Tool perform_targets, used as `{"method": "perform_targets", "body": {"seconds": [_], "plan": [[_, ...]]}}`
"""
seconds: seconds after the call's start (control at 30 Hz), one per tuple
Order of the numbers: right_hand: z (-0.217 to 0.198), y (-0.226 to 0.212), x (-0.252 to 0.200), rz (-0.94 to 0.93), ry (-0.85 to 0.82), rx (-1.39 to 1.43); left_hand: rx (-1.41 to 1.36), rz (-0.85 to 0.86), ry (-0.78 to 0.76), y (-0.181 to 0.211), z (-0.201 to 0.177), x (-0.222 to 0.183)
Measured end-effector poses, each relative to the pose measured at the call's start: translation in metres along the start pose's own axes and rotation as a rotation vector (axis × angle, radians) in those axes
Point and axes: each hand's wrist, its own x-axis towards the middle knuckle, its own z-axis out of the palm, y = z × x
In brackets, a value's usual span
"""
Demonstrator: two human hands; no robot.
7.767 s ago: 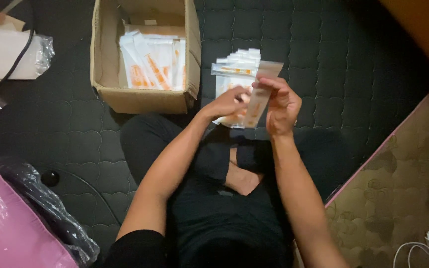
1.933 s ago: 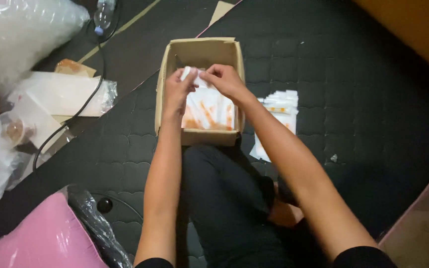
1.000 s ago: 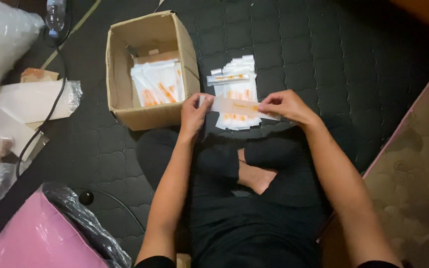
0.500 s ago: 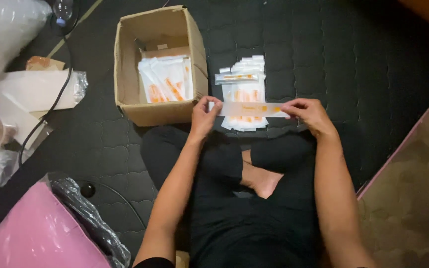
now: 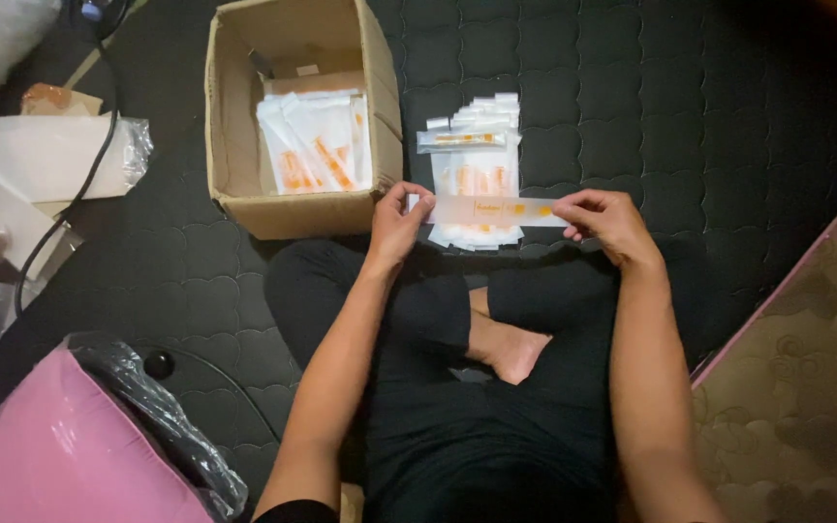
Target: Organizing and stacking small plastic packets containing orange strips from a cardboard box onto the floor.
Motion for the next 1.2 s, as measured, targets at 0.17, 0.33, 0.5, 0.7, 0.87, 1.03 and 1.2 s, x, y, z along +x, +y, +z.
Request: {"method": "perform_targets", "body": {"seconds": [0.17,0.33,0.5,0.7,0.87,1.03,1.2], "plan": [[0.002,-0.002,0.001,-0.007,-0.008,-0.019,0.008,-0.018,0.015,-0.01,0.002,0.004],[0.004,0.009,0.006,-0.063,0.002,-0.054,-0.027,-0.036,-0.096,-0.028,0.001,0.008],[0.014,0.017,0.022,-0.182,0.092,-0.08,0.377,0.002,-0.33,-0.043,0.004,0.007],[0.073,-0.015,0.005,-0.293,0.17,0.189,0.539,0.159,-0.714,-0.021,0.02,-0.009],[0.103,-0.015,-0.002,-0.326,-0.014,0.257,0.084,0.217,-0.291,0.026,0.032,-0.004],[0.109,-0.005,0.0,-0.338,-0.056,0.258,-0.12,0.172,-0.295,0.027,0.056,0.024],[0.111,0.018,-0.001,-0.291,-0.042,0.239,-0.119,0.162,-0.241,0.024,0.071,0.055]]}}
